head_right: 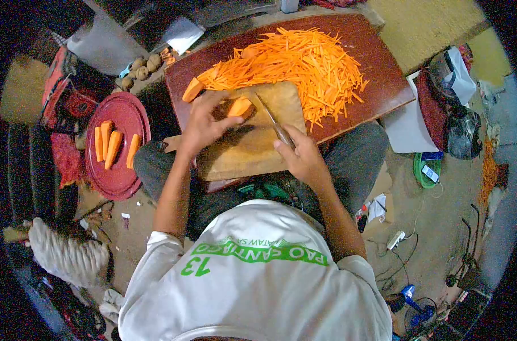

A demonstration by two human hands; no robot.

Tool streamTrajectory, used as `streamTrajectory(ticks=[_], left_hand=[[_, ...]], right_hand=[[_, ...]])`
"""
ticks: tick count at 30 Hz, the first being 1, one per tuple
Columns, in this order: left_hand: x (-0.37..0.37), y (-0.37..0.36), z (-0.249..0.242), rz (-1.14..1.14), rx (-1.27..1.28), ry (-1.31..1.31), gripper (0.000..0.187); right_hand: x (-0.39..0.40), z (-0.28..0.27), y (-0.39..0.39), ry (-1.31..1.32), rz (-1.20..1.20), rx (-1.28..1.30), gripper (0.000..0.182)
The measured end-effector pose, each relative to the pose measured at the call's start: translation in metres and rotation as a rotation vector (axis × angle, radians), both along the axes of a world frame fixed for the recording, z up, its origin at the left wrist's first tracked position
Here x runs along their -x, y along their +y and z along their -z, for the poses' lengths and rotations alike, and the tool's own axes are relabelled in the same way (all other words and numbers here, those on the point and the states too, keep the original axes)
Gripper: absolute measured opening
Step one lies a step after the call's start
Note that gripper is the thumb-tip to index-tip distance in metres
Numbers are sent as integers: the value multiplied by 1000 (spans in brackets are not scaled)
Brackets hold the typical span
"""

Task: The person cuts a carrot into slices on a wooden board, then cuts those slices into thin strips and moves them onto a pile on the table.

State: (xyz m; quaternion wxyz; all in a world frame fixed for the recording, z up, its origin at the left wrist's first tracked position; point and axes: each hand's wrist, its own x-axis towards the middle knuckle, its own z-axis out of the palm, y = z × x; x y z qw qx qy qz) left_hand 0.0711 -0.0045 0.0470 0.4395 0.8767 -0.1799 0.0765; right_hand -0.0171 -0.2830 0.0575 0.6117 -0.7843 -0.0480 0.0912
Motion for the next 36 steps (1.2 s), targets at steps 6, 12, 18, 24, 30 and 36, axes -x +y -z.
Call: streamTrajectory(ticks=[6, 12, 18, 24, 30, 36], left_hand=[[15, -19, -1, -72, -40, 104, 56], [22, -12, 9, -99, 16, 142, 58], [15, -24, -8, -33, -182, 80, 61], [4, -28, 0, 47, -182, 35, 53], [38, -23, 12, -116, 134, -8, 47], [77, -4, 26, -250, 16, -224, 50]], right_hand=[[2, 4, 5, -51, -19, 27, 44], [2, 8, 3, -14, -17, 65, 45], [2, -2, 6, -27, -24, 107, 45], [-2, 16, -2, -108, -38, 56, 44], [0, 5, 0, -47, -49, 79, 45], [9, -17, 9, -69, -81, 215, 47]])
